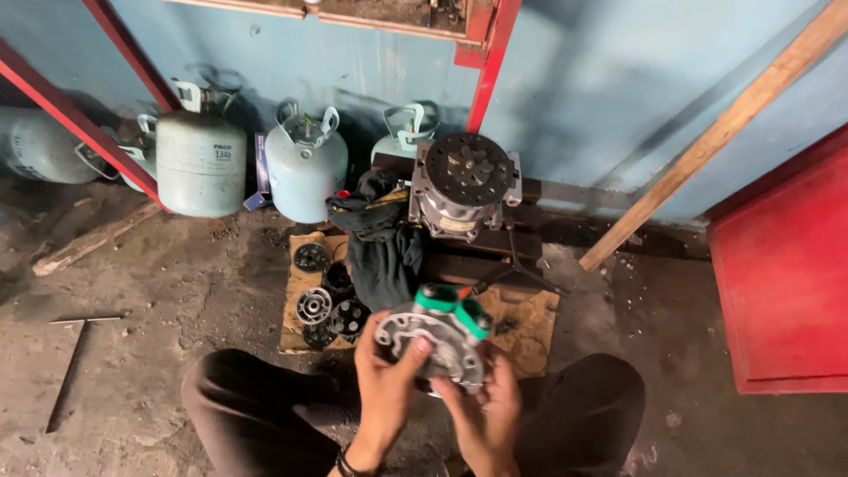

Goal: Disassembling a mechanical pump or compressor by removing the top plate and inspecting internal components

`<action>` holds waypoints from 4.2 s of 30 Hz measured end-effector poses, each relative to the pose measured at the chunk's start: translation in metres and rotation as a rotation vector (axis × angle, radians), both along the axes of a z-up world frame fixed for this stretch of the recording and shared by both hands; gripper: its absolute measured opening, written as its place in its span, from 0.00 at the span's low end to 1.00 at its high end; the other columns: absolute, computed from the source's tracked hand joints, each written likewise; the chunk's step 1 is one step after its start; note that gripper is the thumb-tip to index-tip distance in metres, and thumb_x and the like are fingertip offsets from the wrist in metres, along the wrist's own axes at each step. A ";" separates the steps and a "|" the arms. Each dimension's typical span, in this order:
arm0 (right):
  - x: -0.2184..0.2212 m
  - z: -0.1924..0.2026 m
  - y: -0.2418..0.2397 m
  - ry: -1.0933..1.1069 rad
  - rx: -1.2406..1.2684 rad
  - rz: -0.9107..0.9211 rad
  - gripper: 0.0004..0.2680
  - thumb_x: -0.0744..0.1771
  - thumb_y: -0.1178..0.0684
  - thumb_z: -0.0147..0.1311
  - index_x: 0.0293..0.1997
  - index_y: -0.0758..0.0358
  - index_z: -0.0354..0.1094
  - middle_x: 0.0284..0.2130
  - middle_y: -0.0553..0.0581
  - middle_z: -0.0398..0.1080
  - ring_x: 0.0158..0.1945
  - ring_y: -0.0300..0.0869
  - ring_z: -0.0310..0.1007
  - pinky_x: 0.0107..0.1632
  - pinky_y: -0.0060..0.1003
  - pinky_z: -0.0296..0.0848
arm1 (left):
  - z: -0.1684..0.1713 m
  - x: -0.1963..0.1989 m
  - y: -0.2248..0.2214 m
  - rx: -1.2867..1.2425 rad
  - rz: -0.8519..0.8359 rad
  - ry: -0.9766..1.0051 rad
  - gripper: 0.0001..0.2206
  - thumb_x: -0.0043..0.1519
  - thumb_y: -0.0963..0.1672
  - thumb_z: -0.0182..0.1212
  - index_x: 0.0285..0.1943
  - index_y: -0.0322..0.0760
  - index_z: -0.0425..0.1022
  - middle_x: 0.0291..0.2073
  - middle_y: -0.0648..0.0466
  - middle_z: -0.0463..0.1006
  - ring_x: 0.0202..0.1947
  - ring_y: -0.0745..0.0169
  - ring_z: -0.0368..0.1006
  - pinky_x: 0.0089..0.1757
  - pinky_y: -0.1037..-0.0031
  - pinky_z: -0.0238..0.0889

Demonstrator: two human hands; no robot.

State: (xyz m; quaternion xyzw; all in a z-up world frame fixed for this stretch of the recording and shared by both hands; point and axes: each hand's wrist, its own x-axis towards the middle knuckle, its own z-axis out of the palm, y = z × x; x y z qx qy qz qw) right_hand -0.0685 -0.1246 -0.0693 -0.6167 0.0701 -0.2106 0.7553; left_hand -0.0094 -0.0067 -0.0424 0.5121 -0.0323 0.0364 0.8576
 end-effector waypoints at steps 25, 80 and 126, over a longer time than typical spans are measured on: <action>-0.016 -0.014 -0.032 0.158 -0.250 0.177 0.05 0.65 0.57 0.62 0.35 0.70 0.79 0.19 0.53 0.75 0.17 0.32 0.59 0.20 0.28 0.54 | -0.063 0.034 0.003 0.154 -0.014 -0.040 0.10 0.57 0.35 0.60 0.45 0.36 0.70 0.32 0.59 0.76 0.30 0.77 0.66 0.36 0.85 0.62; -0.028 -0.105 -0.066 0.482 -0.117 0.493 0.20 0.57 0.64 0.69 0.53 0.74 0.72 0.40 0.64 0.81 0.37 0.46 0.79 0.41 0.38 0.78 | -0.090 -0.018 0.071 0.106 -0.833 0.018 0.29 0.53 0.32 0.58 0.67 0.31 0.61 0.61 0.47 0.71 0.60 0.56 0.67 0.60 0.66 0.65; 0.061 -0.323 0.036 0.380 -0.819 0.247 0.13 0.51 0.36 0.79 0.23 0.45 0.82 0.17 0.43 0.82 0.23 0.38 0.84 0.36 0.30 0.83 | -0.702 0.252 0.177 0.204 0.148 0.988 0.17 0.54 0.47 0.60 0.49 0.36 0.81 0.42 0.44 0.79 0.36 0.45 0.72 0.31 0.54 0.68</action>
